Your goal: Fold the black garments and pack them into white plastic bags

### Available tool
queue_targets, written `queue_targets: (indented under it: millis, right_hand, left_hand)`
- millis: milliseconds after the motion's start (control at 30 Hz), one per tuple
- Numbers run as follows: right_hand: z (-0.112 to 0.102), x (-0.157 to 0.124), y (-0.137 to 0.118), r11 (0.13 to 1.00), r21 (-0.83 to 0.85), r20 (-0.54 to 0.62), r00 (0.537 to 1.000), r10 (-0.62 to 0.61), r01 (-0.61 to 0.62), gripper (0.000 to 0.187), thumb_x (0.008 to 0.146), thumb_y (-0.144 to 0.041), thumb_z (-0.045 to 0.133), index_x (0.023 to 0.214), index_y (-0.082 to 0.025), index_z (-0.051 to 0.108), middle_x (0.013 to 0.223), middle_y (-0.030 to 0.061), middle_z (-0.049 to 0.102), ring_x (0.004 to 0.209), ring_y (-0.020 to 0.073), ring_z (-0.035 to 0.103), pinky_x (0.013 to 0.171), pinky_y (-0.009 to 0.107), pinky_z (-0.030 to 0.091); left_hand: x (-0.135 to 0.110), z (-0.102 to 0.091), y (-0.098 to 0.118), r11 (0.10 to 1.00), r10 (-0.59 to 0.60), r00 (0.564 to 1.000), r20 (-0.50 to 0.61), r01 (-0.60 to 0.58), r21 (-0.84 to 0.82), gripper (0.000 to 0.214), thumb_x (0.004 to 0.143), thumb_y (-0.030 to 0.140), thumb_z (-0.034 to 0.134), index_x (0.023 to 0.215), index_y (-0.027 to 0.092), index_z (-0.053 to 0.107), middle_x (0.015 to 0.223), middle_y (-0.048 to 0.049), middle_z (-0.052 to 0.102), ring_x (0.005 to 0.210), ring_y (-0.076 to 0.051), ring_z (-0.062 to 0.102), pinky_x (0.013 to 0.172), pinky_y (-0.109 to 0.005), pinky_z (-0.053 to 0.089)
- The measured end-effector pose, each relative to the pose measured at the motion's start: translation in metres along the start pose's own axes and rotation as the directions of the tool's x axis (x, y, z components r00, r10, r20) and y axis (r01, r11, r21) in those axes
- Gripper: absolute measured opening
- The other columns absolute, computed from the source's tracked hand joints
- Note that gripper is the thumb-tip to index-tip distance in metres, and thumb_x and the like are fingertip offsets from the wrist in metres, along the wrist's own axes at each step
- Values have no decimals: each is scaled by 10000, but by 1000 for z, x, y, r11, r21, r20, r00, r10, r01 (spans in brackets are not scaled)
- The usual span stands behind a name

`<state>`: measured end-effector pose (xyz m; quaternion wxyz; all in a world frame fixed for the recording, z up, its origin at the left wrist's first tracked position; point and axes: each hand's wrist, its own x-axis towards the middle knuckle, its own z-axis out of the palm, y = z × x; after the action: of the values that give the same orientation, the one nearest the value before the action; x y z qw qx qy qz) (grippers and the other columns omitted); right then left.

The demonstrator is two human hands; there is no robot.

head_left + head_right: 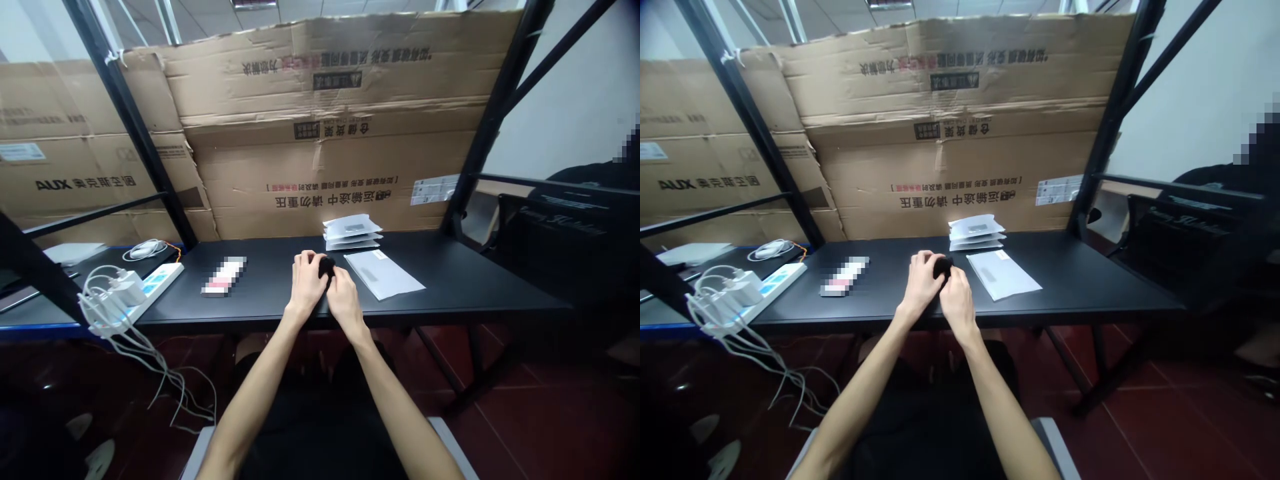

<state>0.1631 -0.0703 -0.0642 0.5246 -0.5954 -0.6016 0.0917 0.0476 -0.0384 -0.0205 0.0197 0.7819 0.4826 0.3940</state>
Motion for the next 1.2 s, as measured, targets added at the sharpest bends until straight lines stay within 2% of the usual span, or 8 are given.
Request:
queue_targets:
  millis: [133, 267, 400, 500, 633, 733, 967, 1200]
  right_hand:
    - [2, 8, 13, 993, 84, -143, 986, 90, -78, 556, 1016, -197, 381, 1474, -88, 676, 1497, 218, 686, 1403, 310, 646, 1238, 511, 482]
    - [1, 11, 21, 988, 133, -193, 975, 105, -80, 546, 1028, -260, 387, 1453, -93, 688, 1531, 223, 669, 1450, 312, 610, 1275, 548, 432]
    - [-12, 10, 20, 994, 113, -176, 984, 20, 0, 534, 1053, -305, 367, 1418, -113, 706, 1508, 208, 687, 1424, 285, 622, 1269, 504, 441]
    - [-32, 11, 20, 997, -53, -153, 986, -58, 50, 497, 1057, -309, 423, 1429, -137, 703, 1489, 197, 686, 1416, 300, 607, 1248, 499, 449]
    - [-58, 14, 25, 886, -458, -82, 996, 39, -73, 462, 1002, -296, 614, 1412, -114, 724, 1478, 248, 660, 1456, 425, 538, 1202, 596, 438]
    - [-69, 19, 29, 793, -602, 13, 992, 126, -93, 413, 1017, -281, 646, 1377, -104, 747, 1420, 261, 700, 1380, 434, 609, 1156, 578, 471]
    - [-83, 28, 26, 810, -583, 89, 986, 138, -61, 348, 1048, -190, 545, 1244, -139, 829, 1278, 213, 798, 1187, 369, 741, 1014, 470, 544]
    - [-98, 41, 16, 863, -492, 82, 980, 181, -118, 294, 1041, -328, 574, 1155, -242, 831, 1134, 123, 835, 1045, 314, 768, 833, 375, 544]
  left_hand:
    - [-10, 15, -14, 996, 78, 993, 91, -75, -41, 611, 919, 53, 609, 1505, 219, 645, 1651, -145, 531, 1575, -332, 447, 1301, -535, 415]
    - [-16, 20, -23, 997, 70, 976, 207, -72, 4, 734, 935, 25, 527, 1631, 256, 555, 1764, -104, 440, 1678, -352, 321, 1357, -604, 314]
    - [-17, 14, -28, 995, 98, 945, 313, -103, -1, 742, 962, 38, 465, 1670, 256, 508, 1791, -85, 405, 1707, -336, 263, 1372, -607, 291]
    - [-19, 5, -31, 996, 89, 942, 322, -76, -54, 717, 989, 51, 421, 1674, 247, 496, 1792, -82, 404, 1707, -295, 273, 1367, -567, 331]
    - [-22, -5, -32, 997, 8, 952, 305, 16, -75, 669, 1027, 193, 534, 1690, 262, 466, 1787, -108, 404, 1680, -295, 340, 1313, -530, 438]
    - [-23, -6, -32, 997, -26, 952, 304, 45, -56, 696, 1025, 197, 542, 1708, 272, 437, 1792, -115, 390, 1675, -287, 353, 1296, -504, 462]
    - [-33, -5, -30, 1000, -7, 936, 353, 4, 8, 672, 1074, 191, 419, 1744, 220, 383, 1835, -140, 290, 1724, -346, 203, 1310, -539, 426]
    - [-45, -19, -24, 993, 54, 933, 356, -89, 81, 630, 1083, 333, 545, 1702, 250, 465, 1780, -148, 410, 1654, -360, 374, 1318, -545, 396]
